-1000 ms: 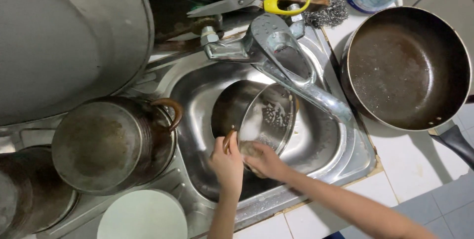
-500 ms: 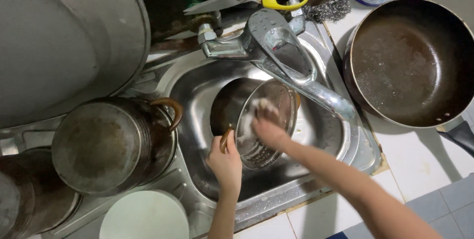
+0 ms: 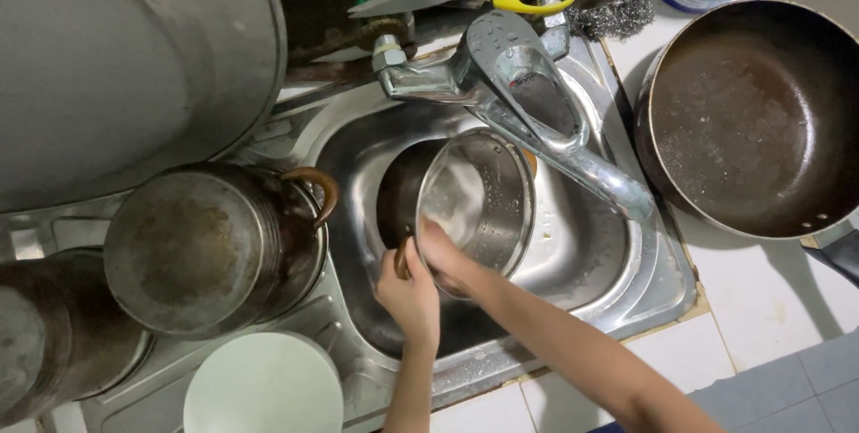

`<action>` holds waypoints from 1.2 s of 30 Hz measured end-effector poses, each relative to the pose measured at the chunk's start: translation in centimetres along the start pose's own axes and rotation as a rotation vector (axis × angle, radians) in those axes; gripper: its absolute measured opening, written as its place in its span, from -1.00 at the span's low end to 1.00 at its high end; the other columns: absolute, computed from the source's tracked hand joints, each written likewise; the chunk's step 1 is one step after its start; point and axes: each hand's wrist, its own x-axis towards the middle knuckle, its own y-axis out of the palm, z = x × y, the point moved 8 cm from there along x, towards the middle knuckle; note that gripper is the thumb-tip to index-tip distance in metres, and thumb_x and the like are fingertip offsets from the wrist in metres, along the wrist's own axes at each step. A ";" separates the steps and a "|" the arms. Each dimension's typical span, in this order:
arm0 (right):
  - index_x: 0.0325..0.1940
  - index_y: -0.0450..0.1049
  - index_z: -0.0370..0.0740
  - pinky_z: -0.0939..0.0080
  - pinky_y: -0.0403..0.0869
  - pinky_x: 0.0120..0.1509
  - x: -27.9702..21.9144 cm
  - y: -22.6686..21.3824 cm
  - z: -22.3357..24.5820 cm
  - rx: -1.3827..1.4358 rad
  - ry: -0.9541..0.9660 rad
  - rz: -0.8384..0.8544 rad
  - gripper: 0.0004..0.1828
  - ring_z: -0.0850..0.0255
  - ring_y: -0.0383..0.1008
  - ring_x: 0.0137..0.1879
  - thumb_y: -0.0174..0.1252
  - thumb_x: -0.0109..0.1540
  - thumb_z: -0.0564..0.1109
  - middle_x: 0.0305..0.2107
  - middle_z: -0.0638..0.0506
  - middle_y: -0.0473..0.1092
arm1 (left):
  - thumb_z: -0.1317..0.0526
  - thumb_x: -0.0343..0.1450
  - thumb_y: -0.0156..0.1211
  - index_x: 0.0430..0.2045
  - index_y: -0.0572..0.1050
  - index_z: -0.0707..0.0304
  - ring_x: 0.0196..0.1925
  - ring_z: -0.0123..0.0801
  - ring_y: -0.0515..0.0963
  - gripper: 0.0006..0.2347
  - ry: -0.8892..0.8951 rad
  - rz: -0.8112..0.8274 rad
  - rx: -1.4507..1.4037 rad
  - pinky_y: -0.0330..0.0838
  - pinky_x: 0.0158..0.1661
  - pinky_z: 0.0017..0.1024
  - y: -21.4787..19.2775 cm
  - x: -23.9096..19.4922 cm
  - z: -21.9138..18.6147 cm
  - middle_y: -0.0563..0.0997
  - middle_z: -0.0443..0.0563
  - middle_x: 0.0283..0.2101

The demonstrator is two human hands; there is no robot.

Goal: The person washes a small metal pot under running water in a kitchen sink, rinsing it thoroughly. They then place the pot aside and pick up a larger metal pot, rinsing it under the tap and scrubbing the interior with a steel wool scrubber before rinsing again.

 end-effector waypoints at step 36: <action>0.08 0.49 -0.25 0.09 0.47 0.04 -0.2 -5.0 1.0 -0.441 -0.223 0.055 -0.55 0.08 0.48 -0.03 0.21 0.26 0.10 -0.13 -0.13 0.49 | 0.23 0.47 0.20 -0.37 0.58 0.45 -0.44 -0.27 0.69 -0.82 -0.119 -0.008 -0.159 0.53 -0.41 -0.37 0.6 -0.5 2.9 0.67 0.14 -0.47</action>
